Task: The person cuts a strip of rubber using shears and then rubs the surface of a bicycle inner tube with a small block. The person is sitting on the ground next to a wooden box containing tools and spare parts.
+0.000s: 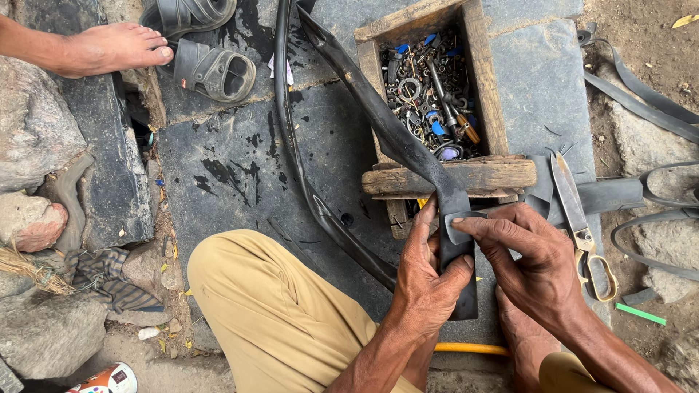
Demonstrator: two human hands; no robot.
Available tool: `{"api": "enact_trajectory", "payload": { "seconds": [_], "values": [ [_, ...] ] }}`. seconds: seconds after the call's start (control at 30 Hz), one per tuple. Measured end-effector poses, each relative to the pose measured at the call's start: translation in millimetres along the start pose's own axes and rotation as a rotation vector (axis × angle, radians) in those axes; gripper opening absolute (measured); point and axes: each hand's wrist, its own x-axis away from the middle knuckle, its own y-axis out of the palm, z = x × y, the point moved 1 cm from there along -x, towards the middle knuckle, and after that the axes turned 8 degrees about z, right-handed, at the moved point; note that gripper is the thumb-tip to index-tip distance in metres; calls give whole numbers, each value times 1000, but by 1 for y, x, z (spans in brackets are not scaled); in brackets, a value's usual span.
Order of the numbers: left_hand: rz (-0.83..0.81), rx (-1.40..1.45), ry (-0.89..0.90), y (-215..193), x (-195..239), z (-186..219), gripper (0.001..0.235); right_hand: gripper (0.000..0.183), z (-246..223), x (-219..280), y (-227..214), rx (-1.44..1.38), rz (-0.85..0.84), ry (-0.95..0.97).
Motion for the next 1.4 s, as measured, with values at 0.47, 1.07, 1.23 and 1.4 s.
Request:
{"api": "enact_trajectory", "payload": {
  "seconds": [0.47, 1.07, 1.23, 1.4],
  "values": [
    [3, -40, 3, -3, 0, -9, 88, 41, 3, 1, 3, 66, -7, -104],
    [-27, -59, -49, -4, 3, 4, 93, 63, 15, -5, -5, 154, -173, -136],
    [-92, 60, 74, -9, 0, 7, 73, 53, 18, -10, -4, 72, -145, -158],
    [38, -26, 32, -8, -3, 2, 55, 47, 14, -10, -4, 23, -124, -132]
  ]
}}
